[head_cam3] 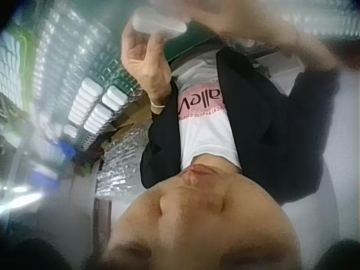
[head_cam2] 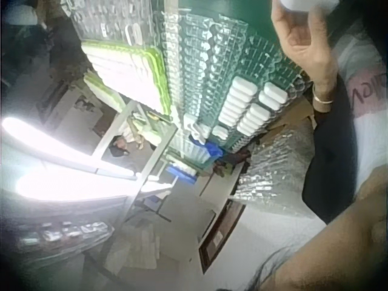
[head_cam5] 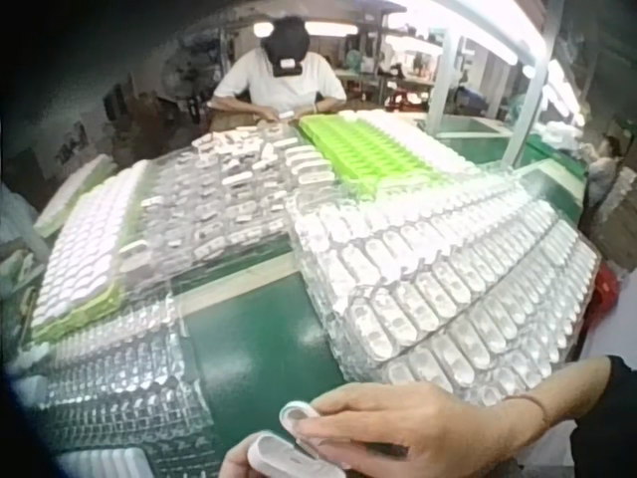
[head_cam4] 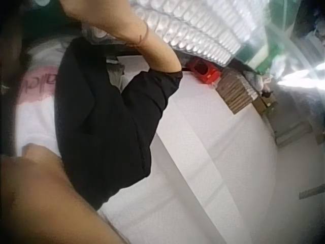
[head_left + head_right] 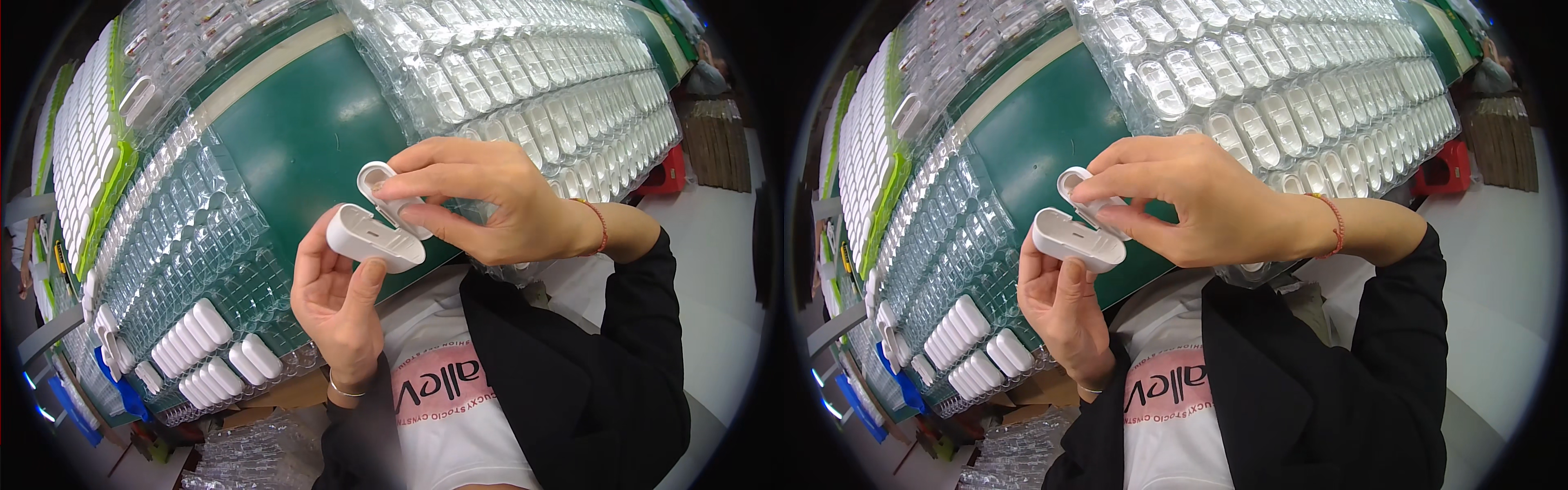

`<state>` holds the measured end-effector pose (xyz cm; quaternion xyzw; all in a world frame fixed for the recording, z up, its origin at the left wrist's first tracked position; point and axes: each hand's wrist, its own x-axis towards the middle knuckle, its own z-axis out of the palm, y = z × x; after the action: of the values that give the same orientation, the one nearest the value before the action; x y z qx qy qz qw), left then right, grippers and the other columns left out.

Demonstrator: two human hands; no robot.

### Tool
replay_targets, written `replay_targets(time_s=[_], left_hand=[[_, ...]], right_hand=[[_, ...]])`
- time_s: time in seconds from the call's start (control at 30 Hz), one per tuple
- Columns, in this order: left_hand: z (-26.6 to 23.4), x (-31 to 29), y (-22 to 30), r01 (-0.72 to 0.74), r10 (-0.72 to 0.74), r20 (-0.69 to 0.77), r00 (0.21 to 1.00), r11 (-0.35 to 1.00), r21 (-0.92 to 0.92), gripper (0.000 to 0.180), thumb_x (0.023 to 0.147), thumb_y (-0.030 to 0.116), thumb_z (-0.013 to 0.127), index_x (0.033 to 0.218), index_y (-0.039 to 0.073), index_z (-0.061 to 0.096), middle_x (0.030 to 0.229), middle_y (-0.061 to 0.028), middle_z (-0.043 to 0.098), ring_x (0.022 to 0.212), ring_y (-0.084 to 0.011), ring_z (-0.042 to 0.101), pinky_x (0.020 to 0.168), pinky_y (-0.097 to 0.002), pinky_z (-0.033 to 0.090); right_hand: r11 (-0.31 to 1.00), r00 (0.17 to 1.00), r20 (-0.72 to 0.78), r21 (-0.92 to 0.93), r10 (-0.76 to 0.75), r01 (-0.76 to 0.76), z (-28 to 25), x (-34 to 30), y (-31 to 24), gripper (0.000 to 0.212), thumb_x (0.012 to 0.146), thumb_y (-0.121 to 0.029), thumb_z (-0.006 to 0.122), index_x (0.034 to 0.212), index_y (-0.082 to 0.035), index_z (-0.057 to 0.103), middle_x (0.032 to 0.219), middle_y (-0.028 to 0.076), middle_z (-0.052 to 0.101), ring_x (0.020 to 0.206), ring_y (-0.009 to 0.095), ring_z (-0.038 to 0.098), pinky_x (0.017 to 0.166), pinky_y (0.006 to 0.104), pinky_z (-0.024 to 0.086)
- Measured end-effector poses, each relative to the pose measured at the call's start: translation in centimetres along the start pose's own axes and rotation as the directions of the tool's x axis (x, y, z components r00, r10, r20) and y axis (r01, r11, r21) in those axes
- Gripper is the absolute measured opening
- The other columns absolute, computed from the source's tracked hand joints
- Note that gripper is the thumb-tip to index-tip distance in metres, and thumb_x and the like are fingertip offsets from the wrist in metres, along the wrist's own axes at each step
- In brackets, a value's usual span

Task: The person repeatedly picks up white earbud case halves from a green tray, inserts a small white component into the base, and closes the case. They place the assembled unit back into the tray and repeat the process. At 01:29, the person briefly handles a small red and white cylindrical item before returning to assembling the white cases.

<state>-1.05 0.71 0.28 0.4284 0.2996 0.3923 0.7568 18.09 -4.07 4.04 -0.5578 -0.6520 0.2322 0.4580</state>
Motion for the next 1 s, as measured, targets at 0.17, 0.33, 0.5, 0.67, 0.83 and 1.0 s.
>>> replay_targets(time_s=[0.17, 0.33, 0.5, 0.67, 0.83, 1.0], left_hand=[[0.5, 0.1, 0.3, 0.048, -0.048, -0.001, 0.999, 0.998, -0.03, 0.05, 0.084, 0.002, 0.068, 0.128, -0.008, 0.045, 0.119, -0.0165, 0.059, 0.112, -0.0208, 0.058, 0.097, -0.033, 0.046], [0.7, 0.1, 0.8, 0.03, -0.03, 0.022, 0.999, 0.999, 0.023, 0.053, 0.085, 0.008, 0.068, 0.129, -0.01, 0.044, 0.12, -0.0178, 0.059, 0.112, -0.022, 0.058, 0.098, -0.0352, 0.045], [0.8, 0.3, 0.4, 0.032, -0.033, 0.036, 0.999, 0.999, 0.024, 0.051, 0.085, 0.005, 0.068, 0.128, -0.009, 0.045, 0.118, -0.0169, 0.059, 0.11, -0.0208, 0.059, 0.097, -0.0342, 0.045], [1.1, -0.2, -0.2, -0.066, 0.066, 0.004, 0.998, 0.995, 0.068, 0.05, 0.082, 0.003, 0.07, 0.125, -0.009, 0.047, 0.115, -0.0152, 0.06, 0.107, -0.0192, 0.059, 0.096, -0.0324, 0.046], [0.8, 0.0, -0.4, -0.022, 0.025, 0.053, 0.998, 0.998, -0.055, 0.056, 0.079, 0.01, 0.076, 0.124, -0.009, 0.048, 0.112, -0.0133, 0.061, 0.106, -0.0195, 0.06, 0.096, -0.0325, 0.045], [0.4, 0.1, -0.4, 0.091, -0.078, 0.063, 0.995, 0.963, -0.254, 0.05, 0.075, 0.0, 0.078, 0.117, -0.005, 0.051, 0.108, -0.0116, 0.062, 0.1, -0.0175, 0.062, 0.09, -0.0308, 0.05]], right_hand=[[0.988, 0.987, -0.112, -0.112, -0.119, 0.107, 0.8, -0.1, 0.4, 0.021, 0.081, -0.002, 0.069, 0.102, -0.005, 0.068, 0.095, 0.008, 0.065, 0.068, 0.022, 0.065, 0.056, 0.0295, 0.051], [0.97, 0.985, -0.099, -0.213, -0.144, 0.12, 0.7, -0.3, 0.1, 0.017, 0.083, -0.006, 0.069, 0.1, -0.006, 0.068, 0.092, 0.006, 0.064, 0.066, 0.021, 0.065, 0.054, 0.0296, 0.051], [0.962, 0.988, -0.083, -0.25, -0.133, 0.109, 0.6, -0.5, 0.0, 0.017, 0.081, -0.006, 0.069, 0.098, -0.005, 0.067, 0.089, 0.005, 0.061, 0.064, 0.02, 0.063, 0.053, 0.029, 0.05], [0.943, 0.982, -0.038, -0.288, -0.185, 0.167, 0.5, -0.6, -0.3, 0.029, 0.073, 0.007, 0.07, 0.1, -0.001, 0.069, 0.093, 0.011, 0.065, 0.07, 0.02, 0.065, 0.056, 0.026, 0.052], [0.962, 0.995, -0.015, -0.258, -0.096, 0.089, 0.2, -0.6, -0.9, 0.028, 0.072, 0.012, 0.067, 0.097, -0.002, 0.07, 0.091, 0.012, 0.063, 0.068, 0.02, 0.064, 0.054, 0.0266, 0.051], [0.994, 0.997, -0.046, -0.098, -0.056, 0.051, 0.6, -0.6, -0.4, 0.02, 0.075, 0.002, 0.069, 0.094, -0.005, 0.069, 0.089, 0.008, 0.06, 0.064, 0.021, 0.06, 0.053, 0.0301, 0.047]])
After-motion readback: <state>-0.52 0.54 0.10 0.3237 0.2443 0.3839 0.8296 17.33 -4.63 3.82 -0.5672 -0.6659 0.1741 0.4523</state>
